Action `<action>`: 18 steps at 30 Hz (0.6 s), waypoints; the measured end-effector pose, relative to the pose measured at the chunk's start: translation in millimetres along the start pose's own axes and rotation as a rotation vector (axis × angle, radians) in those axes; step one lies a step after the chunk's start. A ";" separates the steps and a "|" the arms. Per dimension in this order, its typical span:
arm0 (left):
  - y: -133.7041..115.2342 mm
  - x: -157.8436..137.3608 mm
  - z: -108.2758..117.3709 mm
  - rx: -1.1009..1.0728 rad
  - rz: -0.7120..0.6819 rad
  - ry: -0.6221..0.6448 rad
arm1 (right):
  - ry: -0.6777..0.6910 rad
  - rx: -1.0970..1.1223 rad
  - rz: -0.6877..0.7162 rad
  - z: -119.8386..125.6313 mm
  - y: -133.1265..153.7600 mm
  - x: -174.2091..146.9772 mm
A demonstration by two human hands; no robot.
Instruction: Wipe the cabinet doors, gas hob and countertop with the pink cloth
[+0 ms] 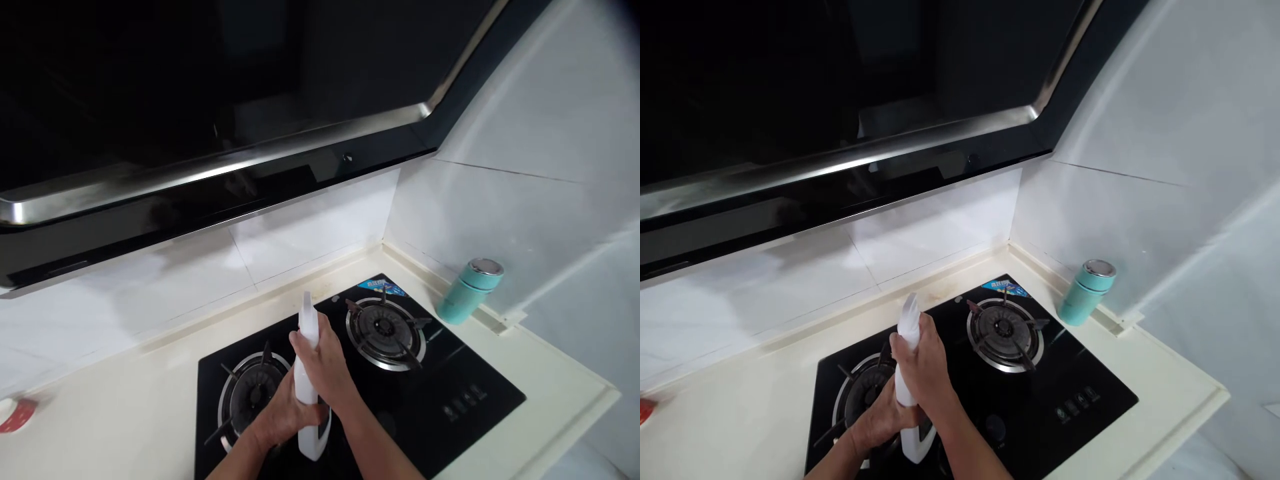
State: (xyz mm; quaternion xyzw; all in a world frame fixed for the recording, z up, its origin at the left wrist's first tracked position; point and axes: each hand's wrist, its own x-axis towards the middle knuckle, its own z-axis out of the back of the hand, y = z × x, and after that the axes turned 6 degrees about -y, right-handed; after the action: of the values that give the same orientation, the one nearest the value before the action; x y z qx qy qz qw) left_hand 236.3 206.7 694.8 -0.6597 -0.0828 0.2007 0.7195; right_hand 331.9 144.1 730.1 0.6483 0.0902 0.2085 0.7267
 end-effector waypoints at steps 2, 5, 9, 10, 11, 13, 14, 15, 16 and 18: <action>8.3 11.1 0.8 -0.002 0.014 -0.002 | -0.009 -0.007 -0.023 -1.6 -6.0 9.1; 22.0 25.8 3.3 -0.001 0.038 0.007 | -0.008 0.003 -0.053 -5.9 -14.7 20.2; 28.9 40.5 6.9 -0.032 0.077 0.003 | 0.015 0.012 -0.091 -12.0 -24.1 34.1; 28.9 43.3 7.6 -0.044 0.090 0.002 | 0.012 0.011 -0.099 -13.3 -26.2 37.4; 28.7 45.9 8.2 -0.057 0.101 0.003 | 0.011 0.008 -0.108 -14.5 -28.6 40.3; 29.5 50.2 9.1 -0.079 0.118 0.000 | -0.003 -0.011 -0.116 -16.8 -34.5 44.6; 30.8 51.9 9.2 -0.086 0.124 -0.005 | -0.015 -0.028 -0.115 -17.9 -38.1 45.6; 32.7 53.2 9.3 -0.089 0.130 -0.012 | -0.024 -0.048 -0.113 -19.0 -41.9 45.9; 35.1 54.1 9.3 -0.091 0.136 -0.018 | -0.029 -0.064 -0.113 -20.1 -45.8 45.6; 40.6 54.4 9.1 -0.112 0.151 -0.018 | -0.022 -0.068 -0.125 -21.9 -52.4 43.8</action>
State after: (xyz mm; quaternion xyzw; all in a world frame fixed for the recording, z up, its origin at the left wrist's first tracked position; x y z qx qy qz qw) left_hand 274.8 238.6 648.0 -0.7015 -0.0502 0.2553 0.6635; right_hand 372.2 178.5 681.7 0.6186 0.1152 0.1584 0.7609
